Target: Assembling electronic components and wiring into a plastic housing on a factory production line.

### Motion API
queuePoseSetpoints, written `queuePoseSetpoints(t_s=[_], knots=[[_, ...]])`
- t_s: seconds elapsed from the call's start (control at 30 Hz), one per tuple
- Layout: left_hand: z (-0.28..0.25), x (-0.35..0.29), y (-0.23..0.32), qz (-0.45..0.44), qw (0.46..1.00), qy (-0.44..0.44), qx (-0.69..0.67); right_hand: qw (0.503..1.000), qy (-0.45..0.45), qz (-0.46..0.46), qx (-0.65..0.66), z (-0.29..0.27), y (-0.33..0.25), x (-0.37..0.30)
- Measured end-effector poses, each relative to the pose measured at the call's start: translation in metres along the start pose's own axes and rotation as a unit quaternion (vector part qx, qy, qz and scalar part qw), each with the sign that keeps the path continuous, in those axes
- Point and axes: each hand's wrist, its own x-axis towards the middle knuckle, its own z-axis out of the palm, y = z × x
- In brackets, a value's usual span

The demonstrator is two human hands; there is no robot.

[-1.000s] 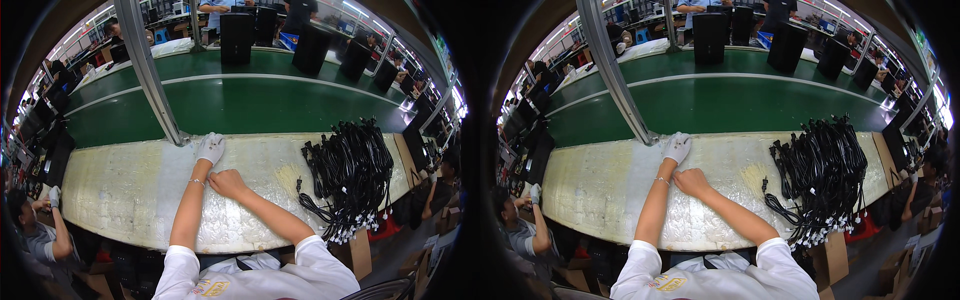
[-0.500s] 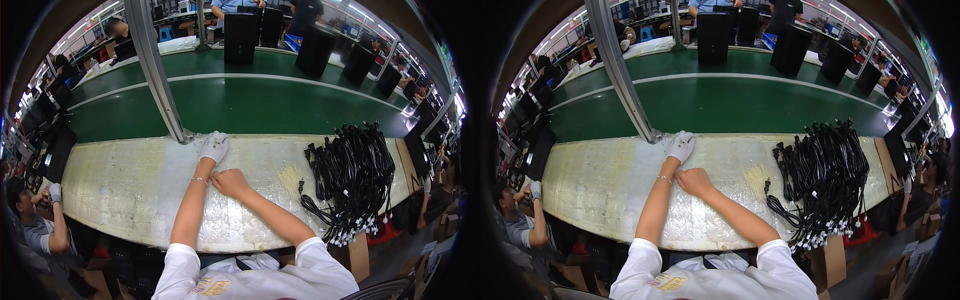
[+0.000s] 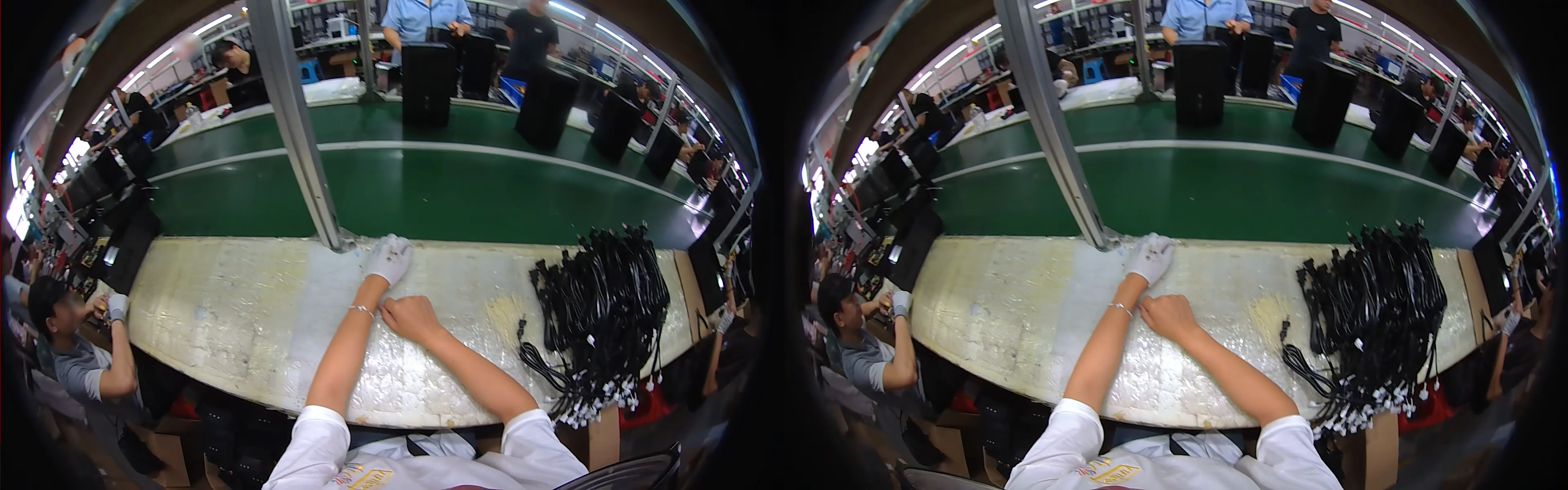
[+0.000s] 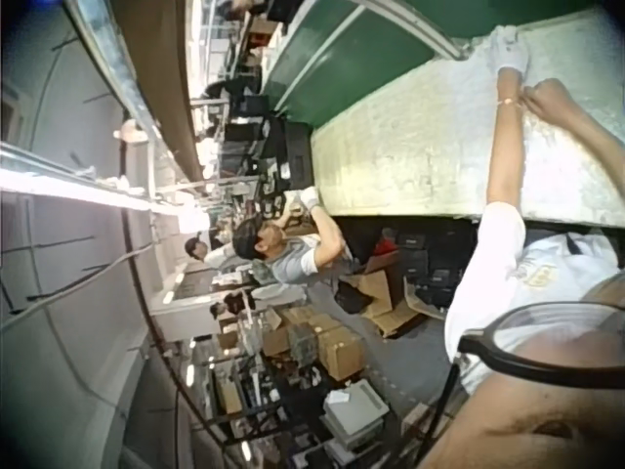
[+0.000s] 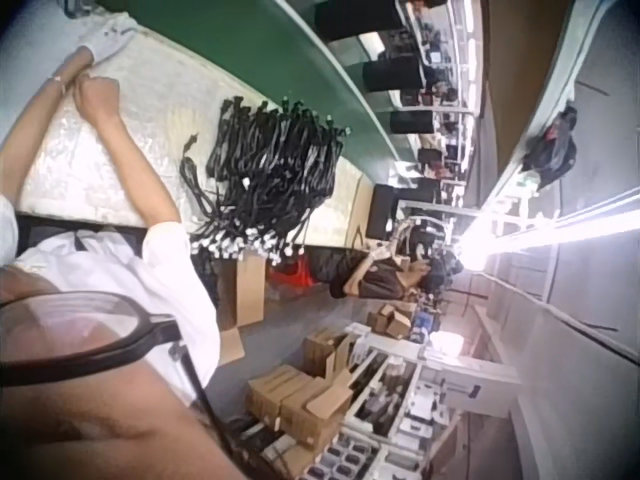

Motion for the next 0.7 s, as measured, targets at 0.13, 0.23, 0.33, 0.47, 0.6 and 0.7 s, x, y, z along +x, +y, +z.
queuePoseSetpoints(t_s=[0.13, 0.23, 0.33, 0.47, 0.6, 0.7], knots=[[-0.001, -0.007, 0.007, -0.001, 1.0, 0.002, -0.015, 1.0, -0.009, 0.011, -0.002, 0.0, 0.001, -0.007], [0.0, -0.008, 0.003, 0.002, 0.999, 0.006, -0.04, 1.0, -0.004, 0.004, -0.009, 0.002, 0.0, -0.008], [-0.002, -0.007, -0.002, -0.012, 0.999, 0.02, -0.022, 1.0, -0.004, -0.003, -0.005, 0.004, 0.0, -0.005], [0.002, -0.005, 0.004, -0.025, 0.999, 0.032, 0.025, 1.0, -0.013, 0.001, 0.001, 0.001, 0.001, -0.004], [0.008, -0.004, 0.001, -0.029, 0.997, 0.056, 0.043, 0.999, -0.014, 0.012, -0.027, 0.002, 0.002, -0.002], [0.01, -0.009, 0.001, -0.034, 0.997, 0.068, 0.016, 1.0, -0.013, 0.01, -0.021, 0.002, 0.003, -0.005]])
